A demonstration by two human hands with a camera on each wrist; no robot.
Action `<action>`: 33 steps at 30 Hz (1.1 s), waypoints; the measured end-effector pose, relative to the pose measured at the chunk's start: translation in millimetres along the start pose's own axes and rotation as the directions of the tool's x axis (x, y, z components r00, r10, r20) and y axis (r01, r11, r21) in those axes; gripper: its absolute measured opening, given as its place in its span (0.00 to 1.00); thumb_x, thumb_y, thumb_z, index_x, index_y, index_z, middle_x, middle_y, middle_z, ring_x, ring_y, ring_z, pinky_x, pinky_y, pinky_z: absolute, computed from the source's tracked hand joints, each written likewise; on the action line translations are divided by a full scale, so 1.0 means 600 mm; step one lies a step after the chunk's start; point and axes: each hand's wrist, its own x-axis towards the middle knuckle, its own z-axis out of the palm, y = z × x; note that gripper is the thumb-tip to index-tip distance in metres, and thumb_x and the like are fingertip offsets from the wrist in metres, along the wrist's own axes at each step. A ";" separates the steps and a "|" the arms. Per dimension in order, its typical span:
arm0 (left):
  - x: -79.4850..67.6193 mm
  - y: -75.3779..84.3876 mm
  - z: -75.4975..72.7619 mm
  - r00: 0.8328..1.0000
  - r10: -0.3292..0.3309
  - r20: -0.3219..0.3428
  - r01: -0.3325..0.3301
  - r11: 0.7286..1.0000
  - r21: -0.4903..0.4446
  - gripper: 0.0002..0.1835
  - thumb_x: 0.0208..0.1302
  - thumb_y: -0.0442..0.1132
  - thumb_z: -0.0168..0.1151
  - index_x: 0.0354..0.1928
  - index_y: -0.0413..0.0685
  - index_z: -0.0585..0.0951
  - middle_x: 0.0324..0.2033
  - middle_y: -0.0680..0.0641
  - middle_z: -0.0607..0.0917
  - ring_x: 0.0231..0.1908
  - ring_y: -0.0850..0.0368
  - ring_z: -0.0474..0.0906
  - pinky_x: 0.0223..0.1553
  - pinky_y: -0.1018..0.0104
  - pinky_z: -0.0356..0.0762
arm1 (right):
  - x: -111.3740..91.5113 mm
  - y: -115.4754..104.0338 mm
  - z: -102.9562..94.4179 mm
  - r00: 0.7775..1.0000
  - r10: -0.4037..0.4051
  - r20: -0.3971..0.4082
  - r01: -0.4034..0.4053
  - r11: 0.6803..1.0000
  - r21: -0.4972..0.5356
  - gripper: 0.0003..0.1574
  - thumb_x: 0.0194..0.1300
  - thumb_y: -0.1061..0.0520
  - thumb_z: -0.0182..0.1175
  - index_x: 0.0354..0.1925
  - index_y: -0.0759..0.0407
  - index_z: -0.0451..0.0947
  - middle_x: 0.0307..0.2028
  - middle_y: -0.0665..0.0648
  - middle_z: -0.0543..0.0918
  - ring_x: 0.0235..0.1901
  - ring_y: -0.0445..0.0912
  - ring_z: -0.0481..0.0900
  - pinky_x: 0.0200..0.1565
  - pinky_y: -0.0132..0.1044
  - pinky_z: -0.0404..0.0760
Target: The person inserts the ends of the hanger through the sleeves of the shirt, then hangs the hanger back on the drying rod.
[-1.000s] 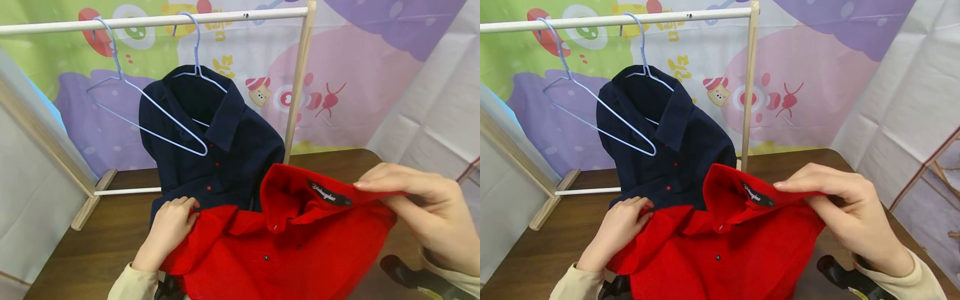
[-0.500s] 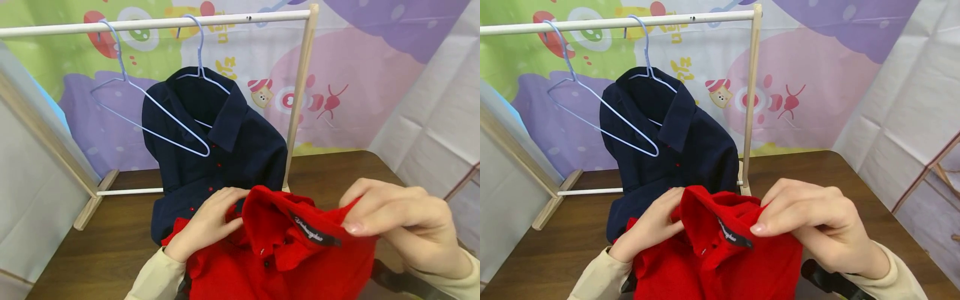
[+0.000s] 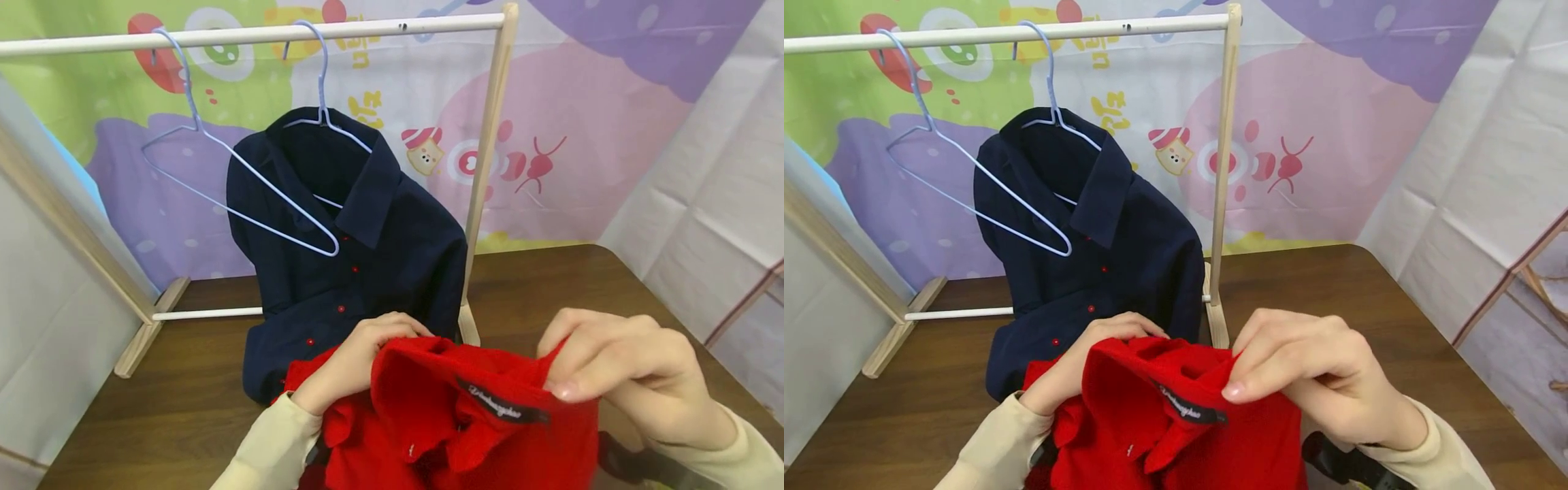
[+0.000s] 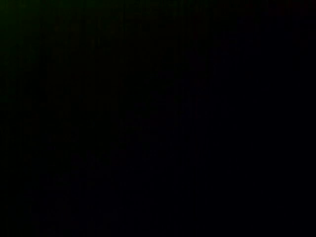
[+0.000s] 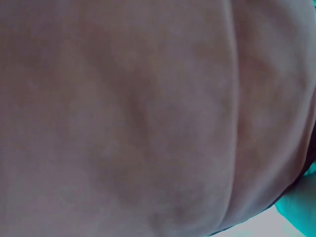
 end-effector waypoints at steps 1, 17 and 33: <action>-0.005 0.000 -0.004 0.999 -0.027 -0.024 0.026 0.999 -0.038 0.08 0.58 0.34 0.59 0.39 0.50 0.81 0.40 0.51 0.82 0.41 0.62 0.76 0.43 0.69 0.75 | 0.002 -0.001 -0.002 0.999 0.034 -0.018 -0.034 0.999 -0.010 0.08 0.57 0.74 0.50 0.33 0.80 0.75 0.28 0.69 0.79 0.28 0.56 0.75 0.32 0.45 0.71; -0.048 0.101 -0.097 0.887 -0.167 -0.431 0.197 0.980 0.027 0.17 0.51 0.18 0.45 0.19 0.49 0.70 0.11 0.57 0.66 0.12 0.67 0.62 0.13 0.73 0.59 | 0.011 -0.008 -0.018 0.746 0.449 -0.492 -0.551 0.830 -0.079 0.24 0.52 0.84 0.45 0.50 0.81 0.66 0.42 0.63 0.79 0.37 0.46 0.78 0.36 0.29 0.75; -0.076 0.180 -0.180 0.741 0.141 -0.656 0.201 0.887 0.417 0.09 0.42 0.24 0.59 0.17 0.46 0.77 0.13 0.54 0.73 0.16 0.69 0.61 0.16 0.78 0.59 | 0.002 0.046 -0.024 0.631 0.509 -0.585 -0.706 0.690 -0.161 0.17 0.54 0.76 0.56 0.44 0.73 0.73 0.31 0.52 0.84 0.29 0.40 0.79 0.31 0.26 0.76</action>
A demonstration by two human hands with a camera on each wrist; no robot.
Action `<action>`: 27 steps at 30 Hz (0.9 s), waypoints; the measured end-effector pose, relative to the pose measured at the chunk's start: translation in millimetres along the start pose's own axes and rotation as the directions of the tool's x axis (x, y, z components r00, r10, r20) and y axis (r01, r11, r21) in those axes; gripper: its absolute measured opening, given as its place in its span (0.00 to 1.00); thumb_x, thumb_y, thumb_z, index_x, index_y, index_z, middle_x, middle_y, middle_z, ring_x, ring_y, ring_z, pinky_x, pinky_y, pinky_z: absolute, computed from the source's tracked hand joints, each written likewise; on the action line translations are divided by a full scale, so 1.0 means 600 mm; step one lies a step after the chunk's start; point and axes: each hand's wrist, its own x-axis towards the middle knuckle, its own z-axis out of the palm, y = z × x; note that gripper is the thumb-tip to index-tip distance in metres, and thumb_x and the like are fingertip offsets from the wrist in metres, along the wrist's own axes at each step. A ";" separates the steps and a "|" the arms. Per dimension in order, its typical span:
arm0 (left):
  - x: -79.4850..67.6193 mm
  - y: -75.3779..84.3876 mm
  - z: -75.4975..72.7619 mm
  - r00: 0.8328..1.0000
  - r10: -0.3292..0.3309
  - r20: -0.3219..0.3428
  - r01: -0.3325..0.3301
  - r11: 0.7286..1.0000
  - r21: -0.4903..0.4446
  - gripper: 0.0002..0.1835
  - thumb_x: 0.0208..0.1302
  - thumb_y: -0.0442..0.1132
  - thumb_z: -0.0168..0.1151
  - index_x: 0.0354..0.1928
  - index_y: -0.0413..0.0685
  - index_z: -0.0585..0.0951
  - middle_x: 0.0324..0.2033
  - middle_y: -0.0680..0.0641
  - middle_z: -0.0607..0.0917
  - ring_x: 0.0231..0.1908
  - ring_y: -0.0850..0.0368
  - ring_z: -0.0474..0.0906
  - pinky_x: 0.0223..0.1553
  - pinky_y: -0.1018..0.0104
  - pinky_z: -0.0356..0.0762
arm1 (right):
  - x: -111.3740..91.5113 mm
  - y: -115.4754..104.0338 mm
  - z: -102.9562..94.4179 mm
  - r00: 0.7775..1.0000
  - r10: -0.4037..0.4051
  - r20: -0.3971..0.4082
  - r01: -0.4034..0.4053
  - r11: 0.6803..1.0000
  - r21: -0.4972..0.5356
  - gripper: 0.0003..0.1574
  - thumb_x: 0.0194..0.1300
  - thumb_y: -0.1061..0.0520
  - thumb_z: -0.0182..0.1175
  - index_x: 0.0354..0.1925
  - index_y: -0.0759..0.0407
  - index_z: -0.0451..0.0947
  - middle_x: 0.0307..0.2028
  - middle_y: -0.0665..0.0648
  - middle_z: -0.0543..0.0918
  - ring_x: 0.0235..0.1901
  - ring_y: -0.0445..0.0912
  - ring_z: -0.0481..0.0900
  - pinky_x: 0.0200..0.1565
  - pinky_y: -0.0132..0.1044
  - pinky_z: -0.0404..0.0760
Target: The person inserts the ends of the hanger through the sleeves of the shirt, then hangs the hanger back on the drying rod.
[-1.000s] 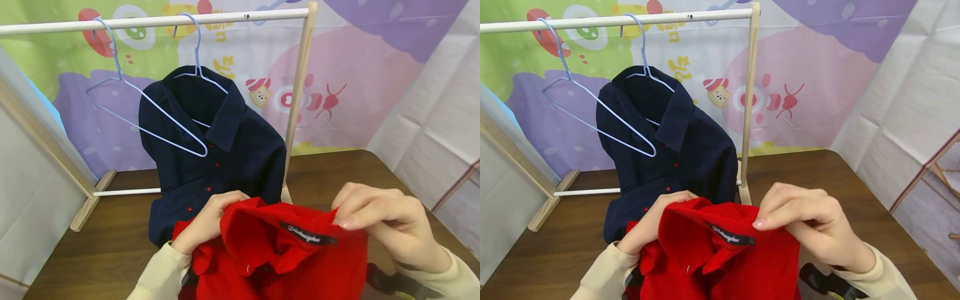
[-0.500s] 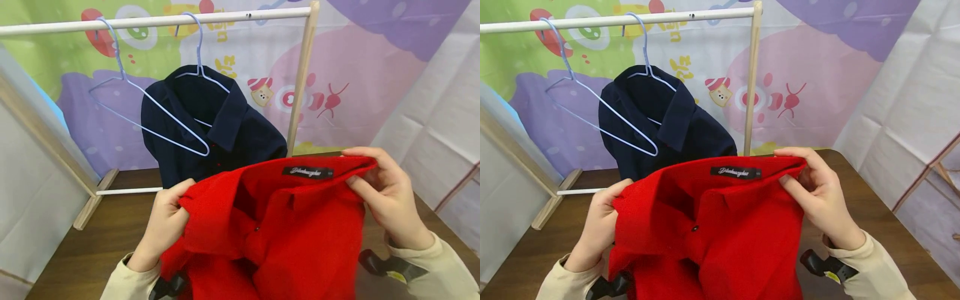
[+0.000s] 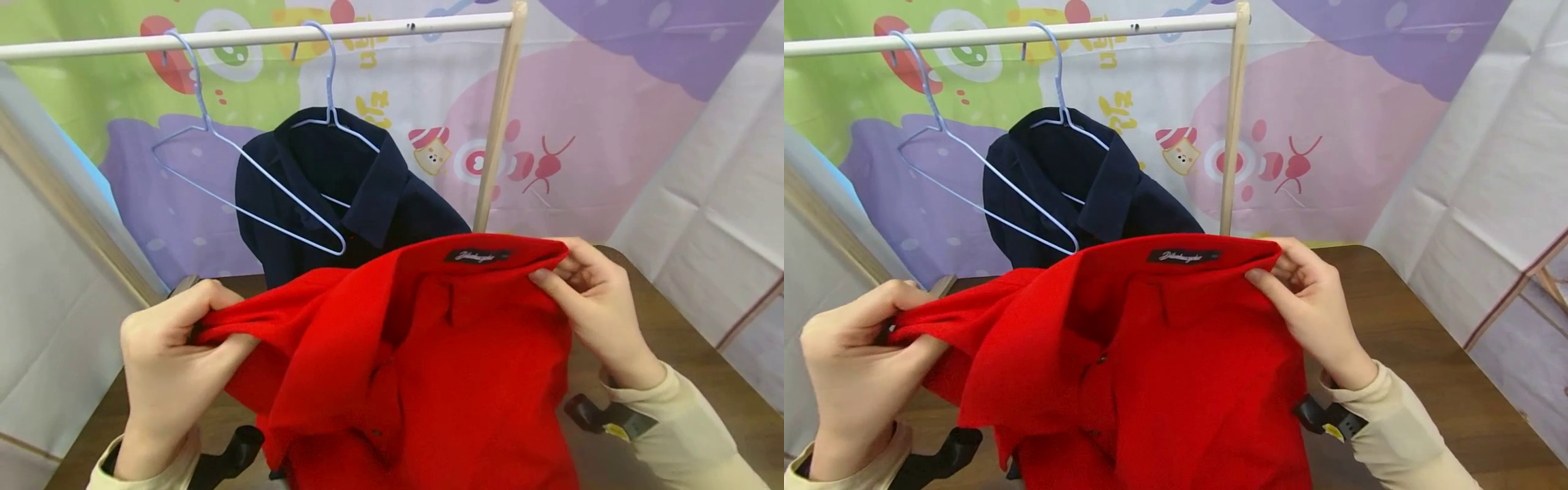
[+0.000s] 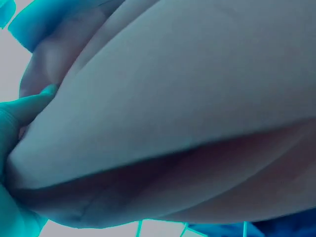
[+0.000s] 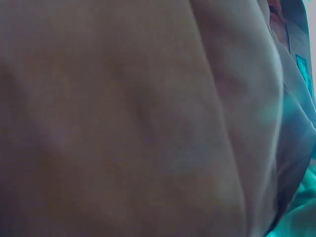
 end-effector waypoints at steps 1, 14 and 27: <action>0.000 0.000 -0.001 1.000 -0.009 0.025 0.009 0.999 0.034 0.08 0.42 0.25 0.60 0.18 0.46 0.77 0.15 0.54 0.74 0.17 0.70 0.62 0.17 0.79 0.60 | 0.000 0.004 0.002 1.000 0.002 -0.002 -0.002 1.000 -0.019 0.16 0.54 0.76 0.56 0.44 0.72 0.74 0.32 0.52 0.83 0.30 0.40 0.79 0.33 0.26 0.76; -0.040 -0.102 0.038 0.659 -0.327 0.677 0.248 0.945 0.215 0.12 0.52 0.35 0.63 0.39 0.57 0.79 0.38 0.57 0.81 0.36 0.64 0.74 0.35 0.68 0.74 | -0.016 0.060 0.031 0.977 0.115 0.180 -0.065 0.962 -0.264 0.23 0.61 0.68 0.53 0.56 0.64 0.67 0.42 0.43 0.81 0.39 0.38 0.78 0.41 0.25 0.74; -0.063 -0.135 0.047 0.292 -0.024 0.956 0.610 0.774 -0.167 0.41 0.52 0.39 0.66 0.66 0.58 0.55 0.56 0.50 0.68 0.51 0.55 0.70 0.46 0.63 0.76 | -0.034 0.089 0.057 0.980 0.156 0.127 -0.114 0.950 -0.291 0.15 0.59 0.71 0.55 0.46 0.65 0.73 0.31 0.43 0.79 0.29 0.38 0.75 0.34 0.26 0.73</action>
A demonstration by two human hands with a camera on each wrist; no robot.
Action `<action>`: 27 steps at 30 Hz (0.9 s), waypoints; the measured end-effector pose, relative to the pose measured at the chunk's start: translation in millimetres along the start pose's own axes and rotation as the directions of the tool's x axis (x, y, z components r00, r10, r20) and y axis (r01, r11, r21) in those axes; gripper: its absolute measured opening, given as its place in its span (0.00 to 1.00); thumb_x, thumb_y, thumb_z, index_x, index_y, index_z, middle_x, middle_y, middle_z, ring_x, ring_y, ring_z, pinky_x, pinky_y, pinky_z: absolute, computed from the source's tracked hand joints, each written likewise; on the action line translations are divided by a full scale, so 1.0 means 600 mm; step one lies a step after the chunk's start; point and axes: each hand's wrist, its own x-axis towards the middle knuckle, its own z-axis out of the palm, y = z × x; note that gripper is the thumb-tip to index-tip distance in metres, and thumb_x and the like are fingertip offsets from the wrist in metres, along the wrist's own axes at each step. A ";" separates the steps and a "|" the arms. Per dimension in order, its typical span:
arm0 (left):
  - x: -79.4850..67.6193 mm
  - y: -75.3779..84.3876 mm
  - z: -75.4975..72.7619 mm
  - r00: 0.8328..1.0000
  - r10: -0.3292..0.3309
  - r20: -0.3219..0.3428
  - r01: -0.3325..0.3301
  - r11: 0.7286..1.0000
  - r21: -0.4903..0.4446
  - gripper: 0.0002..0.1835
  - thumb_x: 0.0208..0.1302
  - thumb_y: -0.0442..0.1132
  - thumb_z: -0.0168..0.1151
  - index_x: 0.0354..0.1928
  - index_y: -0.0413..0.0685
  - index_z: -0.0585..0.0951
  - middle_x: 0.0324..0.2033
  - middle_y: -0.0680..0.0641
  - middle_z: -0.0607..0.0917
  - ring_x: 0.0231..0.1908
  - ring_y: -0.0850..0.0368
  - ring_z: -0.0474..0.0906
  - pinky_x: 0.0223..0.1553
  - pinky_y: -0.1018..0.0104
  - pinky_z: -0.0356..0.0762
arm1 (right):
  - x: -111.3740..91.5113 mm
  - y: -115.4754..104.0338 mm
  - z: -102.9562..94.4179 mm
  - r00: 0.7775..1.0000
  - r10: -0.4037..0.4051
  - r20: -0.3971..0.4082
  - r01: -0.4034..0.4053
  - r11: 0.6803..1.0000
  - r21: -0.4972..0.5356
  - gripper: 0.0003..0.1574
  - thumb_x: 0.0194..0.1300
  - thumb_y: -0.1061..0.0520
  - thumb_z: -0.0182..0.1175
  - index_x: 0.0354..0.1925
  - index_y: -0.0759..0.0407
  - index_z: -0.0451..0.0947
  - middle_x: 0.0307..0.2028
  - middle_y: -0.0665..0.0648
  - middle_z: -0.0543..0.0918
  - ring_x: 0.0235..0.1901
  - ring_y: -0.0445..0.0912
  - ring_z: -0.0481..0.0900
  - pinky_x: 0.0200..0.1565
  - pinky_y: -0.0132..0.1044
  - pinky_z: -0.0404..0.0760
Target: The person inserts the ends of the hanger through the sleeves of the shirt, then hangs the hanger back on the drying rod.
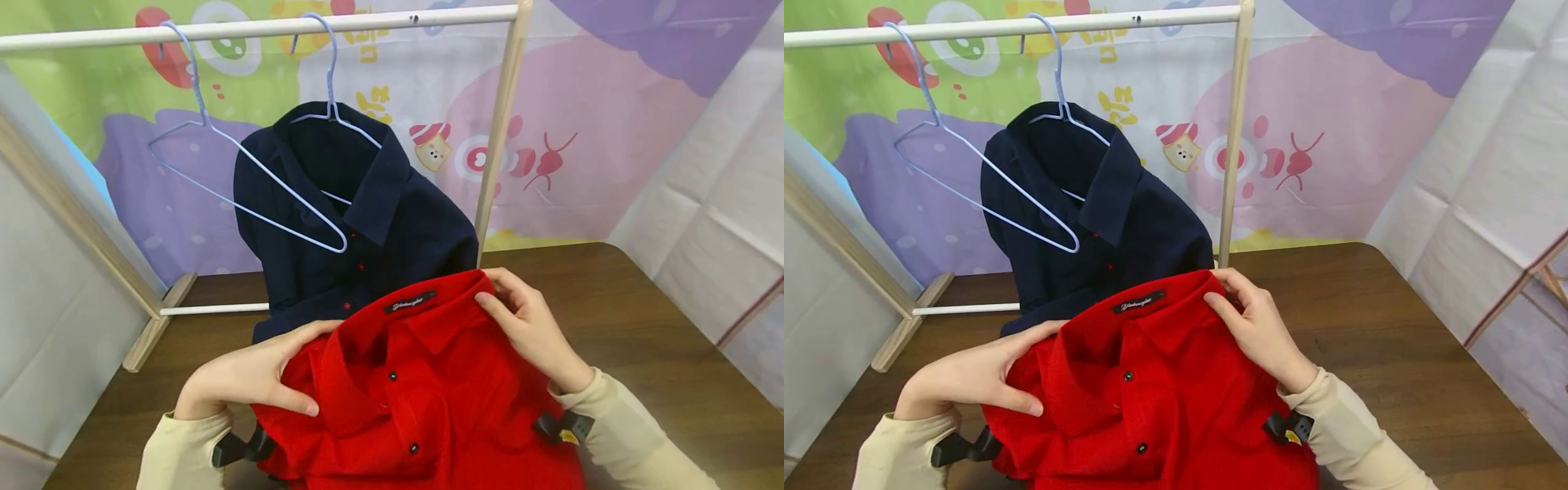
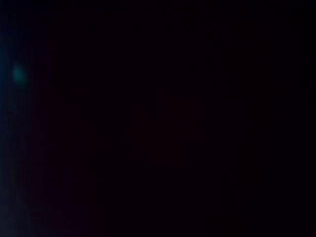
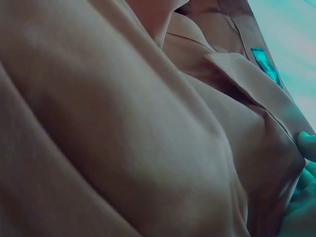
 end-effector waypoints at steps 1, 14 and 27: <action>0.002 -0.001 0.000 1.000 0.010 -0.003 -0.010 1.000 0.015 0.38 0.53 0.40 0.65 0.64 0.56 0.58 0.54 0.50 0.70 0.50 0.55 0.71 0.46 0.63 0.76 | 0.000 0.001 0.001 1.000 -0.002 0.003 0.002 1.000 -0.005 0.15 0.59 0.71 0.55 0.46 0.65 0.73 0.31 0.44 0.79 0.29 0.38 0.75 0.34 0.26 0.73; 0.050 0.022 0.012 0.885 0.099 -0.456 0.051 0.951 0.305 0.08 0.53 0.45 0.66 0.36 0.59 0.79 0.42 0.58 0.79 0.46 0.62 0.74 0.52 0.61 0.72 | 0.006 0.006 0.004 1.000 -0.010 0.003 0.009 0.997 0.080 0.16 0.66 0.68 0.48 0.51 0.68 0.71 0.38 0.43 0.79 0.37 0.37 0.75 0.41 0.25 0.72; 0.092 0.031 0.050 0.559 0.089 -0.825 -0.154 0.988 0.002 0.06 0.59 0.36 0.60 0.30 0.42 0.73 0.19 0.50 0.74 0.22 0.57 0.72 0.24 0.68 0.72 | 0.017 -0.017 0.007 0.991 -0.130 -0.016 0.131 0.986 0.101 0.17 0.68 0.69 0.41 0.52 0.69 0.69 0.44 0.48 0.76 0.43 0.40 0.72 0.48 0.27 0.68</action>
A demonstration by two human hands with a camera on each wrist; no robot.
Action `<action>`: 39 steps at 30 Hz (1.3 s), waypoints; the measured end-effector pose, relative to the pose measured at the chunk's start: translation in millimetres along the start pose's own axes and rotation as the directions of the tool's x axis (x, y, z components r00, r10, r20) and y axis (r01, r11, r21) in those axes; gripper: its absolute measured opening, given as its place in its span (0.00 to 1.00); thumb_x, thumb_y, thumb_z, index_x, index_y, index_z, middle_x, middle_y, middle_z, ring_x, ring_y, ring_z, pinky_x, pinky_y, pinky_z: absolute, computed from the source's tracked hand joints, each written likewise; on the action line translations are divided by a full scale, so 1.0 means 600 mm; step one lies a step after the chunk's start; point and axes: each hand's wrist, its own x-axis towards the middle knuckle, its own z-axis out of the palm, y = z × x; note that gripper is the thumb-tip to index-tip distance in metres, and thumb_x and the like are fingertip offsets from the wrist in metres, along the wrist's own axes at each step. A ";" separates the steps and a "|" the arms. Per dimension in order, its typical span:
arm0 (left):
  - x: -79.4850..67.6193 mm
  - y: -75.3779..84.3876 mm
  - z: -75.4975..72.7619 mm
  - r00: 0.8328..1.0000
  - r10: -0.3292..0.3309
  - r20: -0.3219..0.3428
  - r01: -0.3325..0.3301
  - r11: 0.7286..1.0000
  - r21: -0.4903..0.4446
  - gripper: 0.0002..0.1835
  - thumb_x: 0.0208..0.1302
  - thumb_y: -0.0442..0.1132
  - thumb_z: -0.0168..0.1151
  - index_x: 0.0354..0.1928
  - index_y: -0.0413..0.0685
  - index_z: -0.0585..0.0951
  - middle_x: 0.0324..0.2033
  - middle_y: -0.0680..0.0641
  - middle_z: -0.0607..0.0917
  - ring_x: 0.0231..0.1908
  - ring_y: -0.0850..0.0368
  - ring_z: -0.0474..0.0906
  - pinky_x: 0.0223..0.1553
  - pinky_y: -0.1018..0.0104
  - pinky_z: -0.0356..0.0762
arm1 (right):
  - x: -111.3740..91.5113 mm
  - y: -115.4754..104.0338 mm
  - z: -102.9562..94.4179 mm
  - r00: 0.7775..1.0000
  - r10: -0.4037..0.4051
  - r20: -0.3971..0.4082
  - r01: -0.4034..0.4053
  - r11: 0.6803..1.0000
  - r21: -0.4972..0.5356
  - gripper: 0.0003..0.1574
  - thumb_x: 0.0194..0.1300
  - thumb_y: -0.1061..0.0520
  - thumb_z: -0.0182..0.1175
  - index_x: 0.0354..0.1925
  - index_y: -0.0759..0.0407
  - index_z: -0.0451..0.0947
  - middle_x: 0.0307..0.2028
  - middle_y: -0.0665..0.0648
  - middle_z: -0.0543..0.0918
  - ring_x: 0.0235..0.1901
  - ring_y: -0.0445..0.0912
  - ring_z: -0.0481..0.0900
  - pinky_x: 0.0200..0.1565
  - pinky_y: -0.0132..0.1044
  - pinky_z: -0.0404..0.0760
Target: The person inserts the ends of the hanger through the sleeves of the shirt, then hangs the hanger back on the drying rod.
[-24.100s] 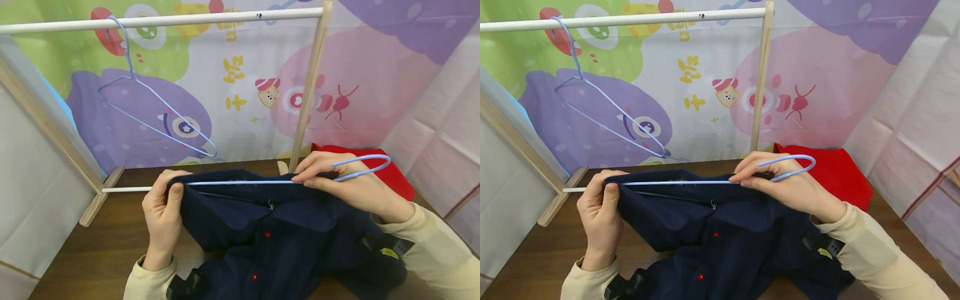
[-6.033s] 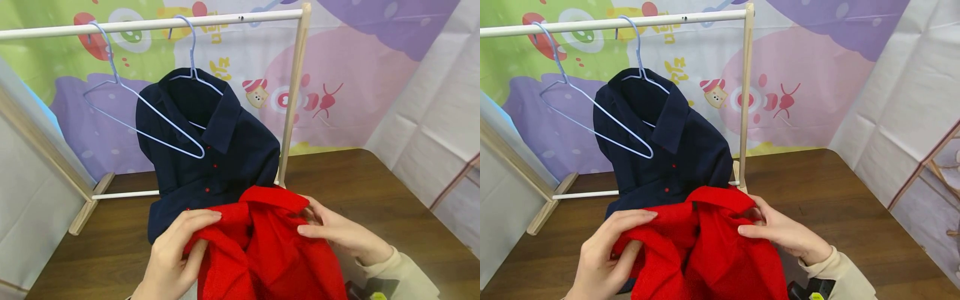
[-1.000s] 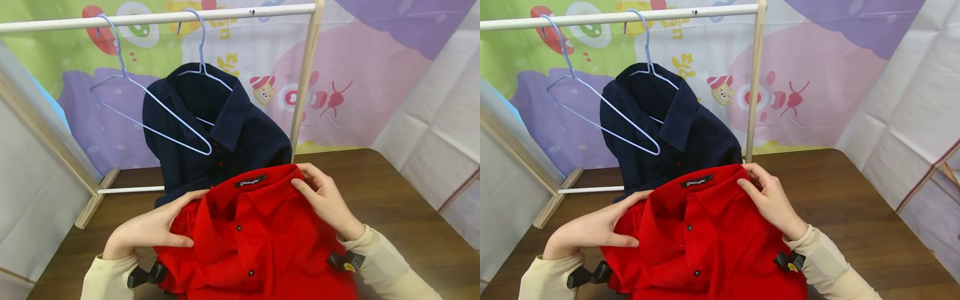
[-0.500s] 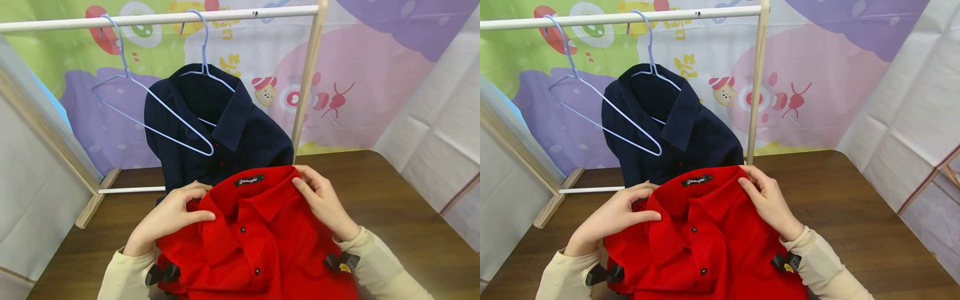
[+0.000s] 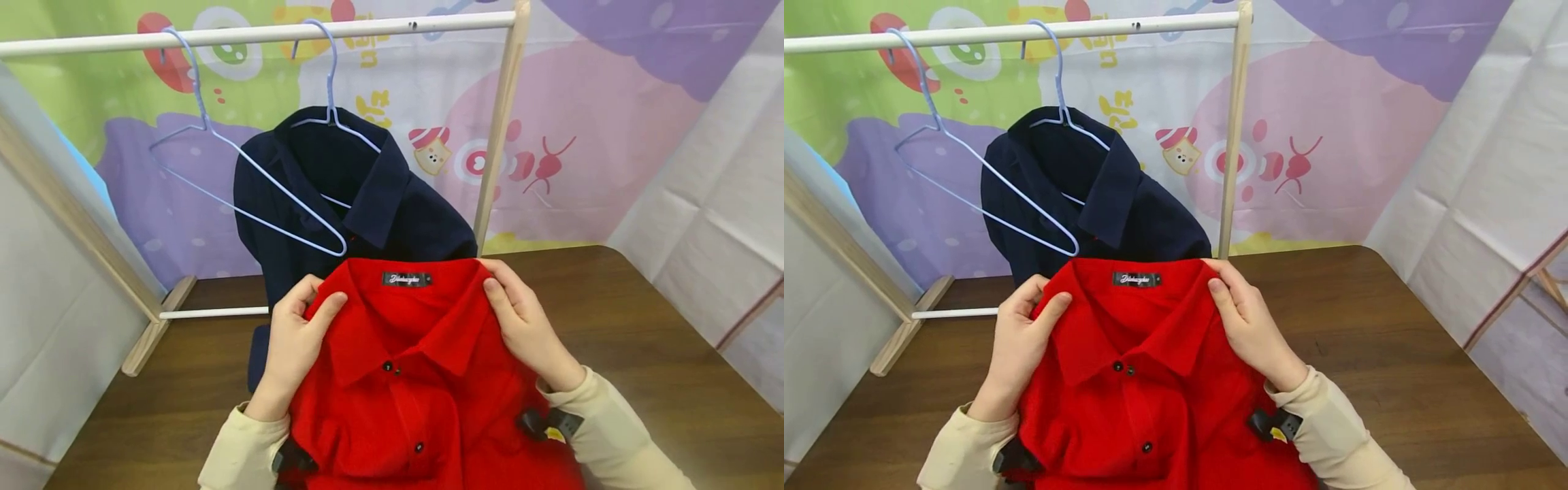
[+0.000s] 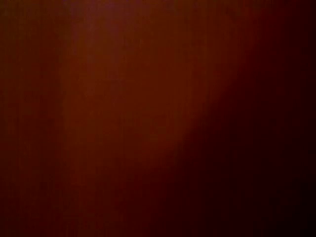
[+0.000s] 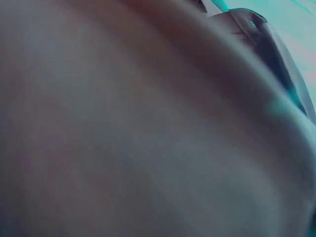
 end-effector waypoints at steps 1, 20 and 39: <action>-0.002 -0.003 0.001 1.000 -0.022 0.018 0.022 1.000 0.007 0.06 0.58 0.37 0.61 0.32 0.44 0.74 0.20 0.50 0.75 0.22 0.57 0.73 0.25 0.68 0.73 | 0.001 0.000 0.003 1.000 -0.004 -0.008 0.004 1.000 -0.004 0.17 0.68 0.69 0.41 0.52 0.68 0.69 0.44 0.48 0.76 0.43 0.40 0.72 0.48 0.27 0.68; -0.010 -0.018 0.001 0.998 -0.037 0.048 0.041 0.995 -0.092 0.06 0.62 0.36 0.57 0.38 0.40 0.76 0.25 0.52 0.80 0.24 0.59 0.76 0.27 0.68 0.76 | -0.010 0.013 0.028 0.996 0.062 -0.058 -0.075 0.960 -0.270 0.34 0.53 0.60 0.66 0.57 0.53 0.67 0.40 0.52 0.80 0.36 0.36 0.77 0.34 0.27 0.77; -0.015 -0.015 -0.003 0.990 -0.026 0.141 0.033 0.998 -0.049 0.17 0.63 0.37 0.55 0.54 0.49 0.74 0.37 0.46 0.83 0.33 0.56 0.79 0.35 0.69 0.76 | -0.019 0.017 0.042 0.999 -0.049 0.003 0.047 0.947 -0.317 0.22 0.61 0.69 0.53 0.54 0.57 0.71 0.48 0.56 0.79 0.39 0.42 0.76 0.47 0.25 0.71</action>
